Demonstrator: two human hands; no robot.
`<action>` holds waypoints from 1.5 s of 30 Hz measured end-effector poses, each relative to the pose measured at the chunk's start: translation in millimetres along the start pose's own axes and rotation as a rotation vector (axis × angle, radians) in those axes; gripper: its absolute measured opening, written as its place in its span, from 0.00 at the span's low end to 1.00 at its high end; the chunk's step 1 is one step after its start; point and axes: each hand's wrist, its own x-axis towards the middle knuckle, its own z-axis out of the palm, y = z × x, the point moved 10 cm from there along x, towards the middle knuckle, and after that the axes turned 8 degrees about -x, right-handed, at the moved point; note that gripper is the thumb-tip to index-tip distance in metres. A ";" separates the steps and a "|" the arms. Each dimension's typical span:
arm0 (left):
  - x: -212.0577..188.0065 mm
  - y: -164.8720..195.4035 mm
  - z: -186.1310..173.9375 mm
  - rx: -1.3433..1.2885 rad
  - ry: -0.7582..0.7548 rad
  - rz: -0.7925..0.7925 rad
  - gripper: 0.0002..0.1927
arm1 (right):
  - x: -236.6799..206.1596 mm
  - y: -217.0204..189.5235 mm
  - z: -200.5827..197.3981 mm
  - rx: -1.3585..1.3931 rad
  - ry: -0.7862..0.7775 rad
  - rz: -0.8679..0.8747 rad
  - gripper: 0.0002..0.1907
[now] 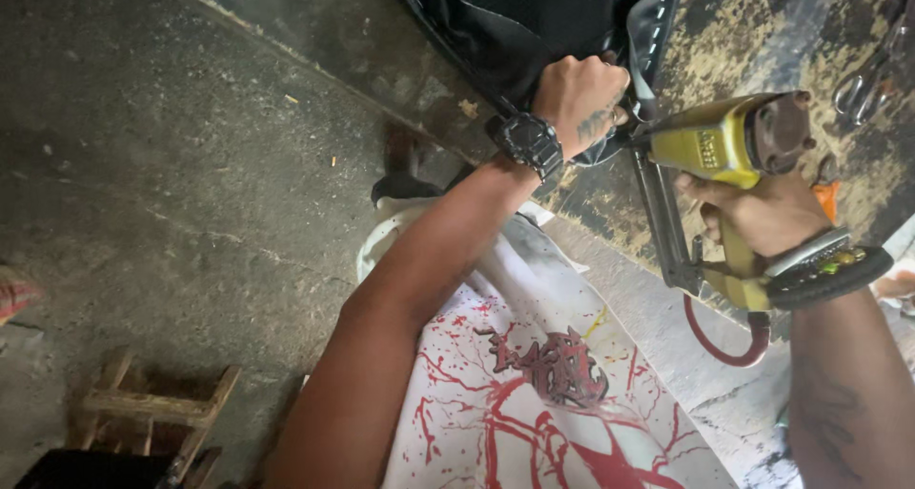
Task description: The person stretches and staples black upholstery fabric onto a motorcycle seat base using a pneumatic staple gun. They repeatedly pull the fabric taut, align edges, and fire staples along the perimeter to secure the cover.
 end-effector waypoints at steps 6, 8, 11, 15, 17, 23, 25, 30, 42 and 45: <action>3.1 3.0 0.8 -0.025 -0.030 -0.006 0.12 | 7.6 21.5 6.0 -0.237 -0.057 0.143 0.24; 4.0 3.4 -1.2 -0.004 -0.009 -0.009 0.08 | 8.7 14.4 7.3 -0.246 -0.064 0.145 0.24; 4.3 3.4 -3.6 -0.003 0.033 0.005 0.05 | 5.4 -5.8 10.9 -0.192 -0.075 0.107 0.23; 5.1 -2.4 5.6 -0.031 0.037 0.011 0.04 | 0.1 -32.3 17.2 -0.210 -0.020 0.055 0.28; -0.9 -8.7 18.0 0.002 -0.034 0.002 0.03 | -1.2 -30.2 21.2 -0.277 -0.037 0.125 0.29; 1.9 -14.8 22.3 0.021 0.012 0.042 0.04 | 1.6 -15.1 21.4 -0.257 -0.032 0.137 0.27; -3.6 -15.2 15.2 -0.013 0.056 0.109 0.12 | -3.1 0.8 18.4 -0.212 0.008 0.127 0.29; -26.8 -22.3 11.7 -0.028 0.115 0.084 0.13 | -31.1 28.5 1.1 -0.091 0.275 -0.302 0.28; -32.4 12.8 -7.5 0.133 -0.040 -0.215 0.16 | 15.0 155.2 9.1 -0.323 0.361 -0.553 0.21; -27.9 25.5 -11.2 0.184 0.028 -0.251 0.17 | 28.9 170.4 11.1 -0.296 0.279 -0.465 0.25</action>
